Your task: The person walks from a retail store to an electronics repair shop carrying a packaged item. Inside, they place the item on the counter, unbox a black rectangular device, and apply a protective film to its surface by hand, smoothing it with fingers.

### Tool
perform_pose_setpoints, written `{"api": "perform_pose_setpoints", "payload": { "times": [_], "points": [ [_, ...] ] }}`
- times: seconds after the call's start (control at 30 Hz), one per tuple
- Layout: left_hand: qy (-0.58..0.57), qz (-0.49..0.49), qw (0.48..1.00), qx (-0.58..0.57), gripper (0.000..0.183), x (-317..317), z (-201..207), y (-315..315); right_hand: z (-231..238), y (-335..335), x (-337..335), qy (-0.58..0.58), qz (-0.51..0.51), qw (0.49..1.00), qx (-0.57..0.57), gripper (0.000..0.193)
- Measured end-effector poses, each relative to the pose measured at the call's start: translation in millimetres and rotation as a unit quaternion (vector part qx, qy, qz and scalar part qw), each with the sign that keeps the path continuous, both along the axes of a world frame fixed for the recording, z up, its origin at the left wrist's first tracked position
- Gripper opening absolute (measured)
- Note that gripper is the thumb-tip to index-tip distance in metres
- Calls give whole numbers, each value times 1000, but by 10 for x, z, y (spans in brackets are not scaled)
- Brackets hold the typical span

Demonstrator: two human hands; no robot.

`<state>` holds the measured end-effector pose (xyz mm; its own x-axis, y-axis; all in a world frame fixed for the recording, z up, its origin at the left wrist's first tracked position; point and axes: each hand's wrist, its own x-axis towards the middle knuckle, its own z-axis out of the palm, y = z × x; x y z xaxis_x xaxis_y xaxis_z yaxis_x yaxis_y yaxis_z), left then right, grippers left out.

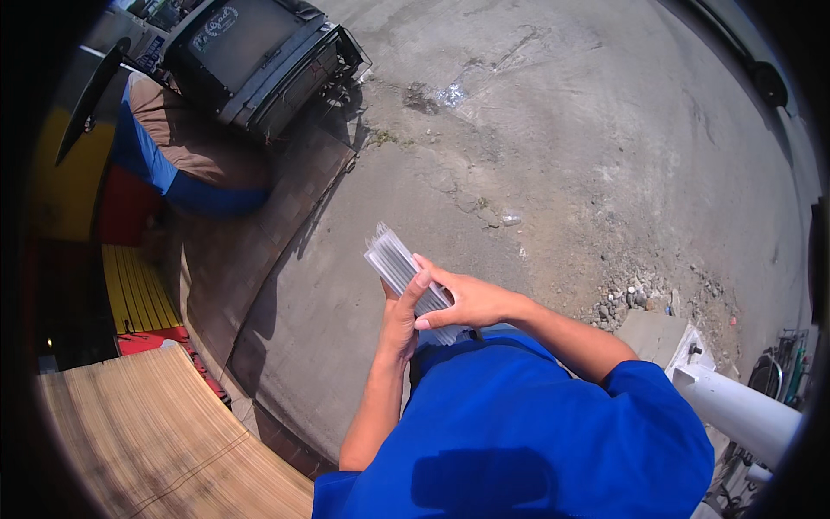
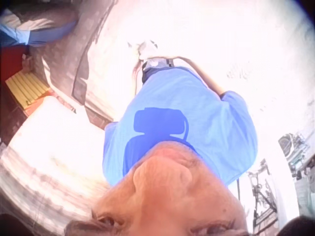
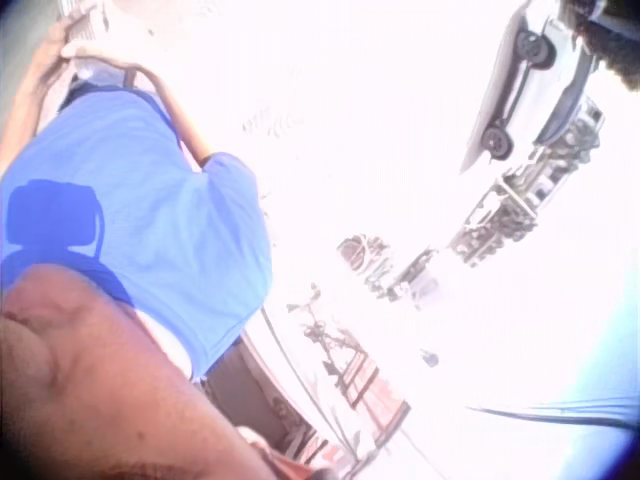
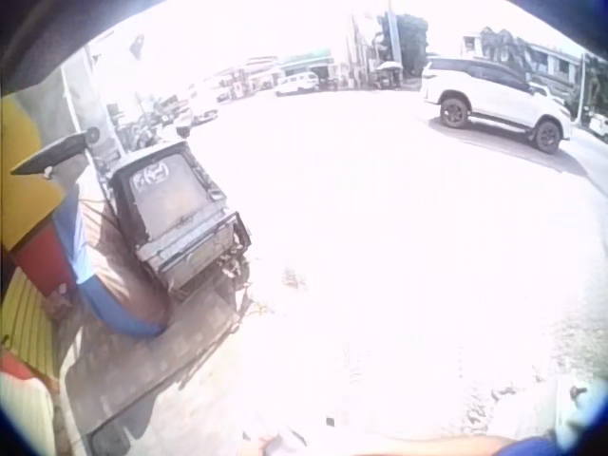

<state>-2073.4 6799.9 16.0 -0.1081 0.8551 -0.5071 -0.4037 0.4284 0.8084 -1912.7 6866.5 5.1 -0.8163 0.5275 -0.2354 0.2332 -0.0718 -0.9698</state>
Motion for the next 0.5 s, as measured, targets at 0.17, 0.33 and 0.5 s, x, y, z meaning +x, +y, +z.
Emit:
{"api": "perform_pose_setpoints", "payload": {
  "times": [0.17,0.33,0.5],
  "points": [
    [-71,33,995,64,65,-315,-160,1629,-60,1684,-271,16,1,1000,11,117],
    [-133,43,990,36,63,-655,-369,3471,-351,3511,-465,119,-21,978,-171,93],
    [-139,-17,990,8,63,-971,160,5329,-322,5123,-503,188,-133,899,-373,81]
  ]
}}
